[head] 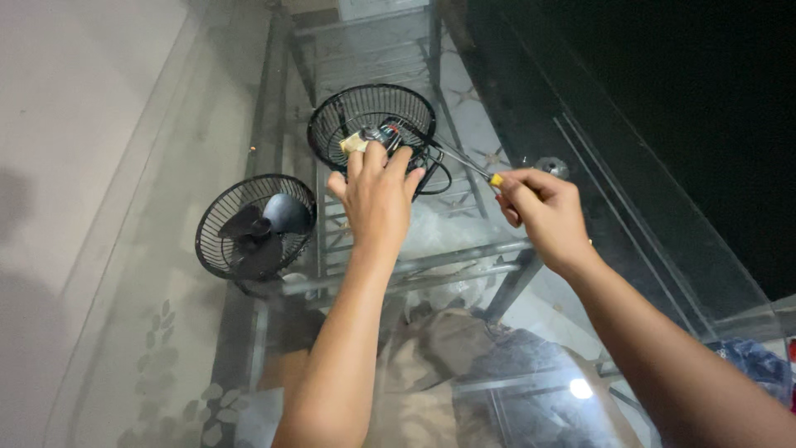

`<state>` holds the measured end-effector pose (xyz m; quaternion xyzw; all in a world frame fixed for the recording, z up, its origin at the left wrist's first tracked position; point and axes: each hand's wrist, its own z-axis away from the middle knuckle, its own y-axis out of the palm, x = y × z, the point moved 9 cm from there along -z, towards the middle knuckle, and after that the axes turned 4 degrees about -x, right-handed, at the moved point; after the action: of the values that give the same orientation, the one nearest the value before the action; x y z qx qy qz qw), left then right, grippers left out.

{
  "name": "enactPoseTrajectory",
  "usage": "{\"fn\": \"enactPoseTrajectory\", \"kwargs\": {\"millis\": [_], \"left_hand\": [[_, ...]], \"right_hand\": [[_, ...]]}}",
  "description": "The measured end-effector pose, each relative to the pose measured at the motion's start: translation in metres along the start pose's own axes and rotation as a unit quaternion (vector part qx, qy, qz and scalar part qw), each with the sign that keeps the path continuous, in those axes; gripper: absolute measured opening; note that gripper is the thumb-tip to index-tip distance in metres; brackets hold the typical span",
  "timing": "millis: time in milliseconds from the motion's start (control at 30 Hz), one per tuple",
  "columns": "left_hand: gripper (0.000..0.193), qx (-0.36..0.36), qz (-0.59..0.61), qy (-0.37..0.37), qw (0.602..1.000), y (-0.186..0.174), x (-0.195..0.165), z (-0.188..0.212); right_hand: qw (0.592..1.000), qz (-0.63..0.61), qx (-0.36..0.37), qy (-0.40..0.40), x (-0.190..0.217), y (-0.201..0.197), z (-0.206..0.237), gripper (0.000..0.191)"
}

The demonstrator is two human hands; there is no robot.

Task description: The person disassembles a small desk fan on a glass table. They use screwdrivers to unscrew the rear grille, remove the fan blades and set them aside, then continue unscrewing components from the motor housing and handle the power cord.

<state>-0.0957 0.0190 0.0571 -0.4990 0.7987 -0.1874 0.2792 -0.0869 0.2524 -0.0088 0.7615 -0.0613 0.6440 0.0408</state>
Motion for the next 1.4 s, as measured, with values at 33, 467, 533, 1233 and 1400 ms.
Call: {"fn": "enactPoseTrajectory", "kwargs": {"millis": [33, 467, 533, 1233, 1400], "left_hand": [[0.032, 0.000, -0.004, 0.000, 1.000, 0.000, 0.000, 0.000], [0.032, -0.008, -0.004, 0.017, 1.000, -0.002, -0.004, -0.004], [0.033, -0.002, 0.003, 0.018, 1.000, -0.002, -0.003, -0.004], [0.025, 0.050, 0.010, 0.012, 0.999, -0.009, -0.004, -0.014], [0.036, 0.065, 0.035, 0.039, 0.997, -0.009, -0.005, -0.016]], "right_hand": [[0.999, -0.033, -0.006, -0.003, -0.004, 0.001, -0.004, 0.021], [0.997, -0.014, -0.051, -0.053, -0.013, -0.001, 0.009, 0.022], [0.998, -0.015, -0.044, -0.052, -0.011, 0.001, 0.006, 0.022], [0.985, 0.102, -0.018, -0.138, 0.029, 0.018, 0.015, 0.026], [0.987, 0.129, -0.040, -0.092, 0.015, 0.013, 0.010, 0.025]]}}
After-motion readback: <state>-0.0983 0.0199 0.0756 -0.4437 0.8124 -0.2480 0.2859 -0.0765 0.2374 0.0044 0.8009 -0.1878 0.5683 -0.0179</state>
